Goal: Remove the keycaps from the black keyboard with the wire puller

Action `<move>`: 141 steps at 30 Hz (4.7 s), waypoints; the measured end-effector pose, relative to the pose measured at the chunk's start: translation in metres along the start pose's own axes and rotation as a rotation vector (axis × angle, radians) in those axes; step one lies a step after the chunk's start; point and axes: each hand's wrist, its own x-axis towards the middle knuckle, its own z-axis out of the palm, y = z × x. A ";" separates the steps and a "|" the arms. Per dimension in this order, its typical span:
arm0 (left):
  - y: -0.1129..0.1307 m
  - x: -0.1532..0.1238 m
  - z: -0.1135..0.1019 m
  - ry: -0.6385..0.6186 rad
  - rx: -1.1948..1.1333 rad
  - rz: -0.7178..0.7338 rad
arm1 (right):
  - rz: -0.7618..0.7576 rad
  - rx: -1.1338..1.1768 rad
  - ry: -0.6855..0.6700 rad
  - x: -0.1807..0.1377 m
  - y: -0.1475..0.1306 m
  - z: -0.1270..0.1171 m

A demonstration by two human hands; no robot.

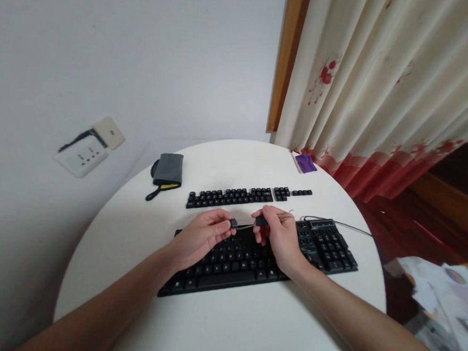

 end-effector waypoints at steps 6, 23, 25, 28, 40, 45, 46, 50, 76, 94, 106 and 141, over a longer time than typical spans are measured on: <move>0.007 0.000 0.001 0.033 -0.011 0.013 | -0.356 -0.399 -0.049 0.000 0.004 -0.008; 0.003 -0.002 0.005 0.008 0.322 0.088 | -0.612 -0.915 -0.434 -0.004 -0.002 -0.011; 0.003 -0.001 0.005 0.052 0.323 0.113 | -0.605 -0.934 -0.417 0.003 -0.008 -0.015; 0.005 0.001 0.004 0.146 0.273 0.149 | -0.579 -0.988 -0.237 0.026 -0.019 -0.039; 0.005 0.004 0.004 0.200 0.233 0.163 | 0.098 -1.414 0.065 0.091 -0.011 -0.133; 0.005 0.003 0.002 0.176 0.195 0.180 | 0.127 -1.485 0.061 0.089 -0.010 -0.123; 0.006 0.003 0.002 0.174 0.191 0.189 | 0.129 -1.500 0.067 0.088 -0.011 -0.122; 0.007 0.001 0.003 0.155 0.189 0.215 | 0.117 -1.554 0.089 0.084 -0.012 -0.120; 0.009 -0.002 0.003 0.134 0.243 0.215 | 0.064 -1.628 0.162 0.087 0.001 -0.105; 0.009 -0.001 0.002 0.161 0.258 0.207 | -0.179 -1.062 0.253 0.062 -0.052 -0.133; 0.007 0.003 0.002 0.170 0.282 0.191 | 0.057 -1.357 -0.029 0.051 -0.061 -0.148; 0.008 0.002 0.002 0.173 0.303 0.196 | 0.268 -1.203 -0.276 0.036 -0.062 -0.150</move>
